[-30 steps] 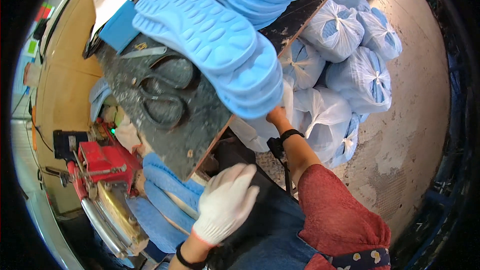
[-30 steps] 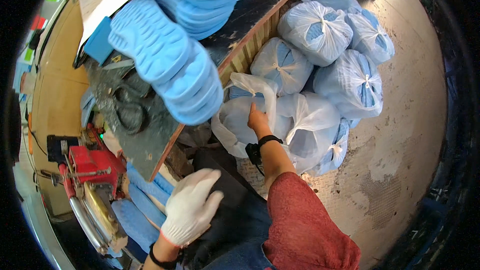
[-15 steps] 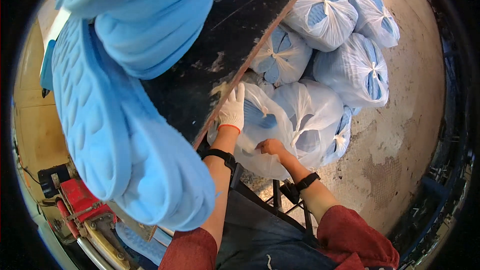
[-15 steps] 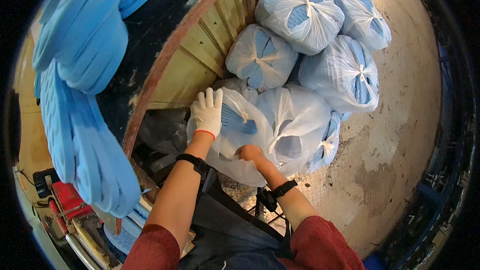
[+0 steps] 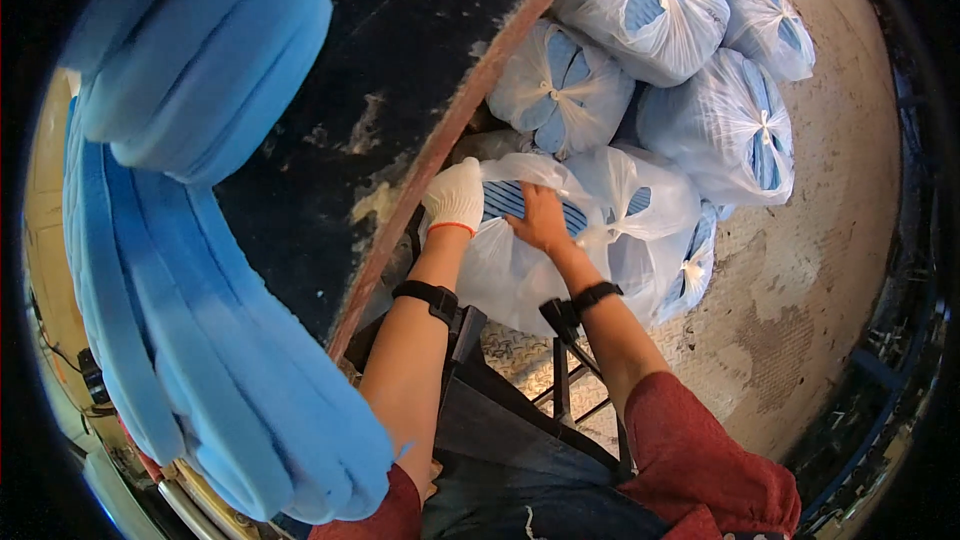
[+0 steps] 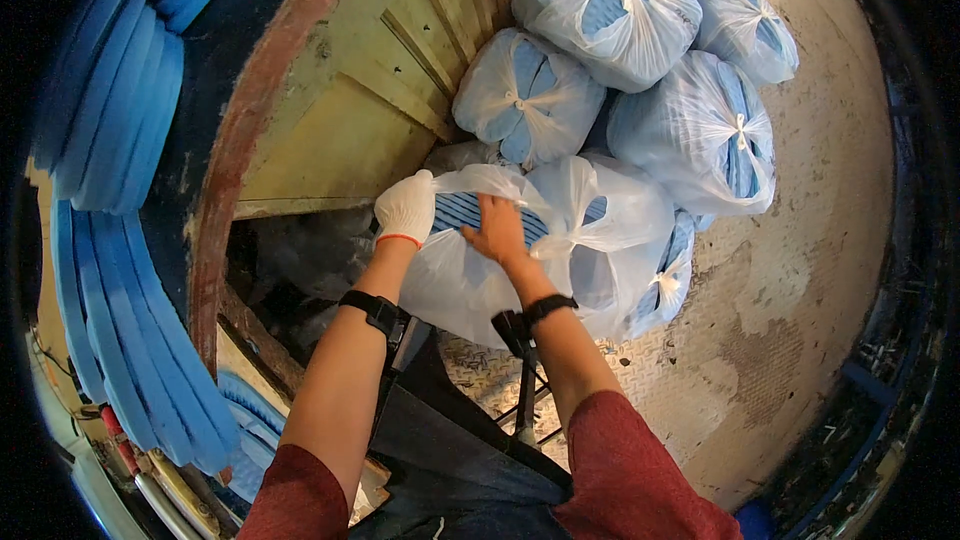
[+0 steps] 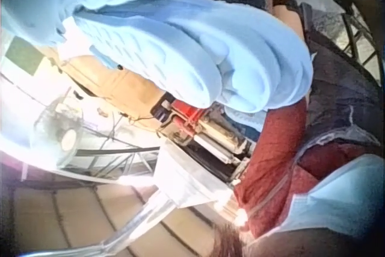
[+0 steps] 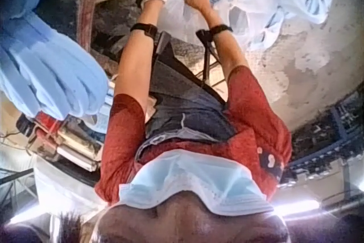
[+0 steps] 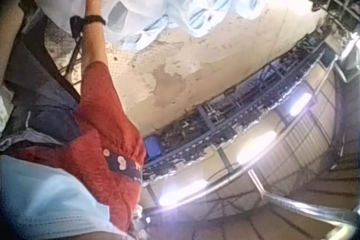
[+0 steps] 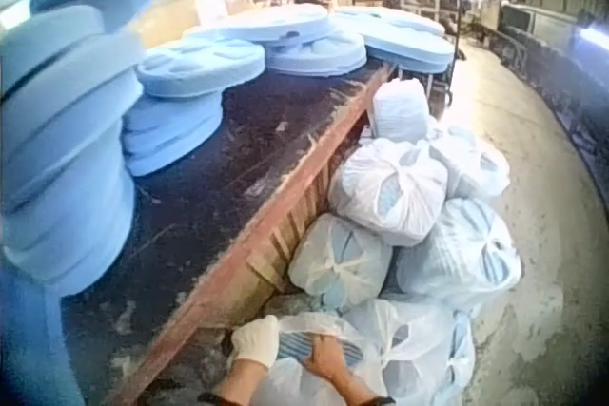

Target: Applying adhesive to blue shoe soles using a roller machine and then sorting black shoe upper components.

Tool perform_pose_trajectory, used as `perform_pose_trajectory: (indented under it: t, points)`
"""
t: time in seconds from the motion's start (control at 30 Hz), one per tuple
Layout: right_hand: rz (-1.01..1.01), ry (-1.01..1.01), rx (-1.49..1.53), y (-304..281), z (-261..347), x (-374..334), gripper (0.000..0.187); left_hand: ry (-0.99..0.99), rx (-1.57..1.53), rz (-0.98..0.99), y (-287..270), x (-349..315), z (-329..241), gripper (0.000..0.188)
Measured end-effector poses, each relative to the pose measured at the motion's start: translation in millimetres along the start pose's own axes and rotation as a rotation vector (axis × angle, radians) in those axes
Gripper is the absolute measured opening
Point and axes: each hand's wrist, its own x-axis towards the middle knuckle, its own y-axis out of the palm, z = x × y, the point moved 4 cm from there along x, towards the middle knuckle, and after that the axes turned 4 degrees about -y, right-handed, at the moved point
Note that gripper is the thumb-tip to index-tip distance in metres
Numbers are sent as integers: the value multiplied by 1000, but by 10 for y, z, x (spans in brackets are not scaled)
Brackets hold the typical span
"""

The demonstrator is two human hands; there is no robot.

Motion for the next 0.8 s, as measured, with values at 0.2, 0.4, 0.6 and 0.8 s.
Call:
perform_pose_trajectory:
  t: [0.2,0.4,0.6,0.8]
  points:
    - [434,410,-187,229,-222,13,75,-71,-63,5,-178,-66,124,28]
    - [84,27,-648,559,-9,-259,88,-206,-390,153,-61,-87,163,42]
    - [48,-26,-633,917,23,-264,108,-304,-1020,85,324,-83,415,22]
    - [303,-6,-515,1064,108,-190,98,-124,-523,10,-365,-302,333,31]
